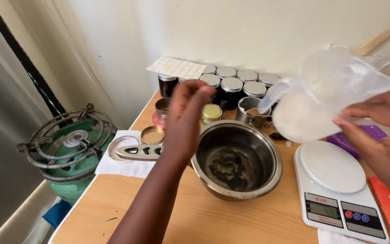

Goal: The person pours wax flakes into a metal pot, stirs them with a wooden stick, and then lights a portable gas stove to melt the wax.

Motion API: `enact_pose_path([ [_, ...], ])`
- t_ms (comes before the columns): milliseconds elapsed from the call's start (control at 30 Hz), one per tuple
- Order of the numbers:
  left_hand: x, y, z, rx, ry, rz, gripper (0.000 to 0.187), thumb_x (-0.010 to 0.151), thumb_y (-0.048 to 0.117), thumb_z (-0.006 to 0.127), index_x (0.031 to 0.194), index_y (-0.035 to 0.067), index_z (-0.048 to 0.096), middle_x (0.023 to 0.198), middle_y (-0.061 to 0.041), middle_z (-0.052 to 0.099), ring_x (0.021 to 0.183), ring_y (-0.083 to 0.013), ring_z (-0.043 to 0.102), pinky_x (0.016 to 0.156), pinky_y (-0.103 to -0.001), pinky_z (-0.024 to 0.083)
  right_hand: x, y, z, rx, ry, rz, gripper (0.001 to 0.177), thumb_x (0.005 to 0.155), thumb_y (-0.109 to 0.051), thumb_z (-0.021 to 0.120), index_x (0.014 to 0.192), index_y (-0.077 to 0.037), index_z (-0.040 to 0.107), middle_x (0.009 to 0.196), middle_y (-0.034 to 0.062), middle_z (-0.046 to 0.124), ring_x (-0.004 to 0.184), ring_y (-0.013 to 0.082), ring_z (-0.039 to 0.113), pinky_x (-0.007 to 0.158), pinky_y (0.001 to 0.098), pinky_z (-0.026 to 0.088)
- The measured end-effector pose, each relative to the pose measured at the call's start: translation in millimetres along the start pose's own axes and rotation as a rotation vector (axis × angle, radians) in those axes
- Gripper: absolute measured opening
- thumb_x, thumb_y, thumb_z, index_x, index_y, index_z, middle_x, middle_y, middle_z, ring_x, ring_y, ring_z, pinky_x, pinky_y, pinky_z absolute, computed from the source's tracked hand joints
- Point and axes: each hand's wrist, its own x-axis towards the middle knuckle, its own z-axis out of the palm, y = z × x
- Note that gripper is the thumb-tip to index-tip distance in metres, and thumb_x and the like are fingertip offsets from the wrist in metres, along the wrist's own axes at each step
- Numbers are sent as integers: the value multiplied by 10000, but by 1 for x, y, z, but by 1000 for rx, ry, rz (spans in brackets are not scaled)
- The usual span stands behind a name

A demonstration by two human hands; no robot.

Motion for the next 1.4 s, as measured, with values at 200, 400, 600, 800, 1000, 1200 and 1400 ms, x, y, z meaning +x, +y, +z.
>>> enact_pose_path([
  [200, -19, -9, 19, 154, -134, 131, 438, 1062, 460, 481, 853, 123, 669, 860, -36, 737, 1012, -212, 794, 890, -335, 548, 12, -80, 9, -104, 58, -171, 79, 934, -230, 888, 983, -204, 831, 1030, -8, 806, 1032, 258, 714, 1082, 522, 335],
  [400, -20, -4, -1, 297, 86, 199, 357, 1018, 394, 580, 788, 121, 575, 750, 34, 549, 750, -117, 507, 676, -315, 400, 0, -114, 51, 17, 5, -215, 113, 842, -266, 858, 930, -273, 786, 914, -75, 755, 903, 210, 666, 951, 457, 283],
  [600, -9, -16, -11, 659, 83, 10, 483, 980, 387, 701, 669, 140, 425, 592, 28, 407, 601, -144, 418, 587, -371, 329, -17, -134, 83, -71, 31, -332, 102, 884, -199, 818, 920, -256, 741, 933, -77, 721, 935, 203, 667, 922, 444, 273],
  [800, -5, -45, -22, 684, -2, -9, 555, 1048, 382, 641, 633, 142, 363, 561, 25, 358, 577, -126, 350, 563, -370, 268, -31, -102, 104, 91, -148, -225, 349, 763, -566, 887, 1010, -322, 846, 1034, -122, 805, 1021, 147, 716, 989, 489, 303],
  [1000, -2, -60, -29, 569, 15, -54, 473, 1050, 332, 666, 683, 133, 442, 659, 26, 421, 656, -120, 409, 615, -325, 327, 8, -59, 60, 249, -98, -22, 123, 897, -195, 780, 899, -88, 840, 855, 41, 847, 764, 173, 788, 801, 382, 605],
  [1200, 3, -56, -32, 675, -78, -102, 461, 1059, 343, 661, 704, 136, 451, 658, 8, 427, 643, -132, 411, 605, -351, 310, 18, -25, 60, 266, -55, 300, 201, 1021, -163, 727, 931, -30, 849, 889, 53, 829, 891, 167, 741, 857, 335, 528],
  [1400, 5, -67, -34, 666, -62, -16, 488, 1019, 333, 712, 648, 137, 463, 593, 40, 412, 618, -101, 386, 579, -328, 292, 28, 11, 107, 579, -169, 563, 151, 968, -149, 779, 1076, -68, 848, 976, 36, 827, 915, 130, 716, 886, 288, 540],
])
